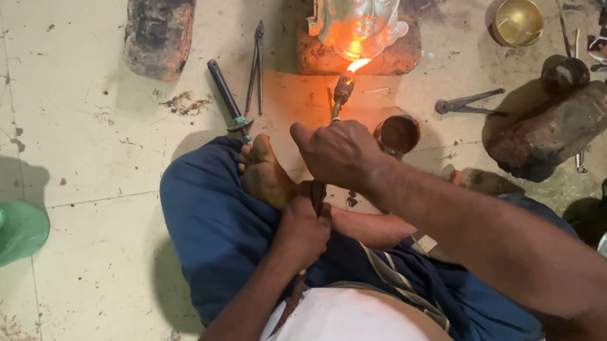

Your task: The person is repairing a white statue head by applying a dark paste to the chin area and then using a blowtorch to heat the area. The person uses tweezers to apply the paste and a blowtorch to heat the statue.

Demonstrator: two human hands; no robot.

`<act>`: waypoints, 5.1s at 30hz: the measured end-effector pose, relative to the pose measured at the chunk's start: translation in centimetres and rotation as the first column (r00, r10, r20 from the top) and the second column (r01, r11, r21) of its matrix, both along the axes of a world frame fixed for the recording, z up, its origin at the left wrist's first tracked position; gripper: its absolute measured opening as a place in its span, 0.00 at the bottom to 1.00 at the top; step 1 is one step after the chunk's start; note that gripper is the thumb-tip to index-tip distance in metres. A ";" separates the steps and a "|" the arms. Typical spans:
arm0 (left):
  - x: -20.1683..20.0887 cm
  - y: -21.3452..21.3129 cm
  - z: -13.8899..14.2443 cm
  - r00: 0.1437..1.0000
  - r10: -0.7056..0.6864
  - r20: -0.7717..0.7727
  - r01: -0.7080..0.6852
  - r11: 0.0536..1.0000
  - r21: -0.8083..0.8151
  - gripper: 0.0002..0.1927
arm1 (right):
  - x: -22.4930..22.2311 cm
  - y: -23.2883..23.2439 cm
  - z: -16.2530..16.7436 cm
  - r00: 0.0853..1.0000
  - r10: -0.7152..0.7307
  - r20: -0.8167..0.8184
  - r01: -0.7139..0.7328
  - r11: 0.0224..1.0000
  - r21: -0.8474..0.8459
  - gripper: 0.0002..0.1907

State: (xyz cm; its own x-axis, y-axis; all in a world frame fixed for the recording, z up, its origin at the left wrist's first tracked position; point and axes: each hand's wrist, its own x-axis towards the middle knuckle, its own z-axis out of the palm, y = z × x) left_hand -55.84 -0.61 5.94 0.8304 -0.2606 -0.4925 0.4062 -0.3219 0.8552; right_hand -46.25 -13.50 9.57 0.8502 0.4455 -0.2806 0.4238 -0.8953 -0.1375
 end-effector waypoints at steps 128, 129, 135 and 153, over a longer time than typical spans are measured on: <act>4.7 3.8 5.9 0.737 -0.010 0.676 -0.127 0.980 0.152 0.22 | -11.6 2.6 -3.3 0.560 0.295 -0.775 0.802 -0.428 0.416 0.19; 5.6 3.7 6.5 0.746 -0.116 0.655 -0.071 0.965 0.251 0.19 | -11.7 2.4 -3.3 0.528 0.321 -0.786 0.827 -0.403 0.391 0.18; 9.2 1.6 8.1 0.600 -0.478 0.641 0.032 0.816 0.577 0.12 | -12.3 1.5 -3.9 0.525 0.324 -0.787 0.840 -0.345 0.418 0.19; 11.5 4.5 3.1 0.685 -0.298 0.665 -0.086 0.873 0.480 0.28 | -10.2 6.2 -3.7 0.575 0.087 -0.814 0.796 -0.290 0.532 0.20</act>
